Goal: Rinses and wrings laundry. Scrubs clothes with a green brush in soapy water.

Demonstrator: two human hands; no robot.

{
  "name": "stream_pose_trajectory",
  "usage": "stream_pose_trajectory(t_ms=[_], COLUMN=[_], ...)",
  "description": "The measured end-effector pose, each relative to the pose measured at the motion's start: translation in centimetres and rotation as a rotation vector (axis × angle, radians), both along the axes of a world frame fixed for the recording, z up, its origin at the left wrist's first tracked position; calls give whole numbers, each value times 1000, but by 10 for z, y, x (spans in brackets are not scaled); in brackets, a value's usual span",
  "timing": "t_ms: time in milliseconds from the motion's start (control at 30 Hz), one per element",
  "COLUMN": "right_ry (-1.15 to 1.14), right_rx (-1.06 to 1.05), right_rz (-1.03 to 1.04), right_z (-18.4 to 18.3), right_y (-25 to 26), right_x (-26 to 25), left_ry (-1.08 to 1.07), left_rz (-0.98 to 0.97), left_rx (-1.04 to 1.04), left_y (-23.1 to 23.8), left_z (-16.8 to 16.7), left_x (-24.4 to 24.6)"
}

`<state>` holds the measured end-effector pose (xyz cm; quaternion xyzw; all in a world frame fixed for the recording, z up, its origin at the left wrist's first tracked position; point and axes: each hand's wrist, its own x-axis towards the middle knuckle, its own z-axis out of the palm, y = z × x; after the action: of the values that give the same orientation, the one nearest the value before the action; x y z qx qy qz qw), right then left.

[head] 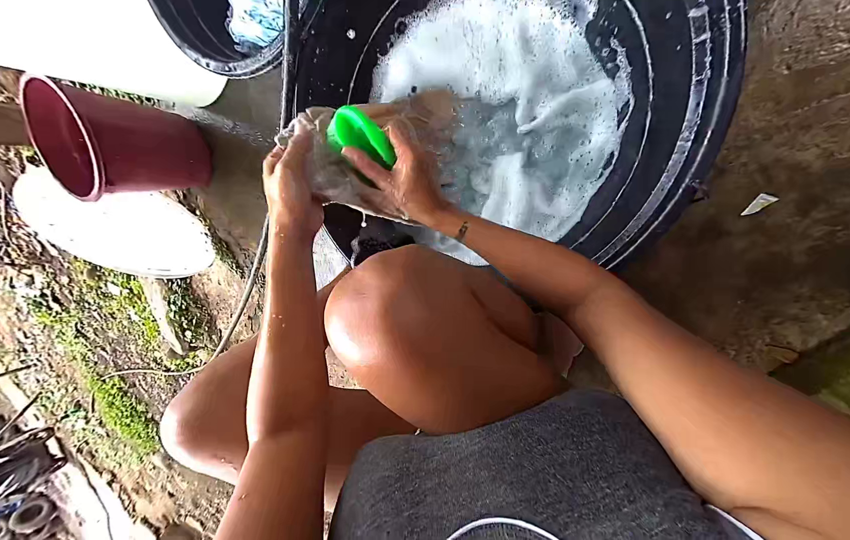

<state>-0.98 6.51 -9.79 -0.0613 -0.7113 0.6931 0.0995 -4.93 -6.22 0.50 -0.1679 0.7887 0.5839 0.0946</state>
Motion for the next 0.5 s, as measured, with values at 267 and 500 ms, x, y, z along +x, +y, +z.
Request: stream_pose_trajectory(t_ms=[267, 500], right_ry=[-527, -790], right_rx=[281, 485], right_rz=[-301, -516], right_z=[-82, -156], right_y=[163, 203], right_x=[-27, 14], left_ry=[318, 50], left_rz=[-161, -143], left_rx=[195, 157], left_y=[18, 16], left_z=[115, -9], left_x=[1, 1])
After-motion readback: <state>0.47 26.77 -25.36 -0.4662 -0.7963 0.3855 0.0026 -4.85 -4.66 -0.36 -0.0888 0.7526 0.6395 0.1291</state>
